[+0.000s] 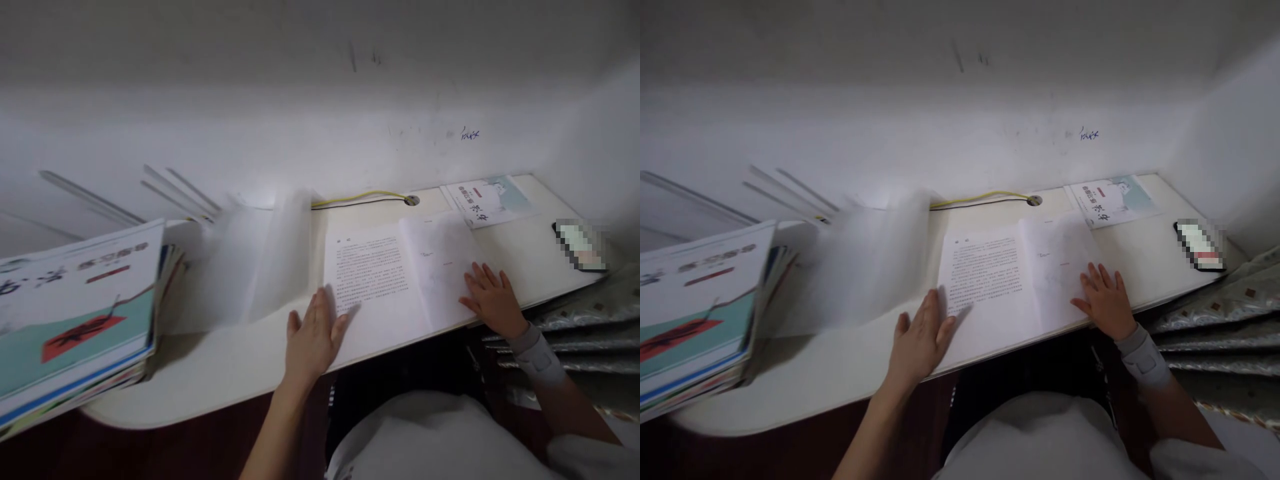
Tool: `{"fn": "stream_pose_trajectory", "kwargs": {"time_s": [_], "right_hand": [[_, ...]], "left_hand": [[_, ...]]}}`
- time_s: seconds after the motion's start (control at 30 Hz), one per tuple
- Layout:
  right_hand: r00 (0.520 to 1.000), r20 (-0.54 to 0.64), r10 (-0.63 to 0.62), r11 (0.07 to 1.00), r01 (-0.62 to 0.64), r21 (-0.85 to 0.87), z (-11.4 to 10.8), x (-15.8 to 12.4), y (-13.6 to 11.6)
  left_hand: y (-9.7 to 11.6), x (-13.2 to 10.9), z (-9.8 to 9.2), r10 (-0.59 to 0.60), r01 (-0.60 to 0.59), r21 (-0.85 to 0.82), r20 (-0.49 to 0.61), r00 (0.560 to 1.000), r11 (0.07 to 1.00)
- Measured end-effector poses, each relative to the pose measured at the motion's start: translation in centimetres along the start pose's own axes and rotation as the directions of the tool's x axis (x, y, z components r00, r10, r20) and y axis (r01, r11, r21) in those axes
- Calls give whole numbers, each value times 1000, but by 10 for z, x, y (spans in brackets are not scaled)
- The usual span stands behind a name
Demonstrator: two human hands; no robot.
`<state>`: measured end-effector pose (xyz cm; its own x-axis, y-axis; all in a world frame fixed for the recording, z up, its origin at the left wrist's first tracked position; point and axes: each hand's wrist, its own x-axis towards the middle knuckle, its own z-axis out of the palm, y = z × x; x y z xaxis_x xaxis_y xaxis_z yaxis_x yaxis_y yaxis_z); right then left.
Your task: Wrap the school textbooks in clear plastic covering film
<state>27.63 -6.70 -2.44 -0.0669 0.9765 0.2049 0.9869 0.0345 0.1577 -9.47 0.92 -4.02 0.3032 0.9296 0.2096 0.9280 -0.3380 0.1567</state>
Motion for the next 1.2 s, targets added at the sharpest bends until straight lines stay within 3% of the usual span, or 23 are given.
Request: {"fn": "stream_pose_trajectory", "kwargs": {"time_s": [0.2,0.43,0.63,1.2], "right_hand": [[999,-12,33,999,-33,8,-7,4,-3],[975,-10,-222,962,220,163,-7,37,-30],[975,-2,-224,960,221,173,4,40,-32],[977,7,-212,965,208,158,5,35,-19]], "left_hand": [[0,0,-1,15,-14,6,-14,1000,1000],[0,0,-2,25,-25,2,-21,999,1000],[-1,-1,1,2,-2,-1,-5,1000,1000],[-1,0,0,-35,36,-20,44,998,999]]}}
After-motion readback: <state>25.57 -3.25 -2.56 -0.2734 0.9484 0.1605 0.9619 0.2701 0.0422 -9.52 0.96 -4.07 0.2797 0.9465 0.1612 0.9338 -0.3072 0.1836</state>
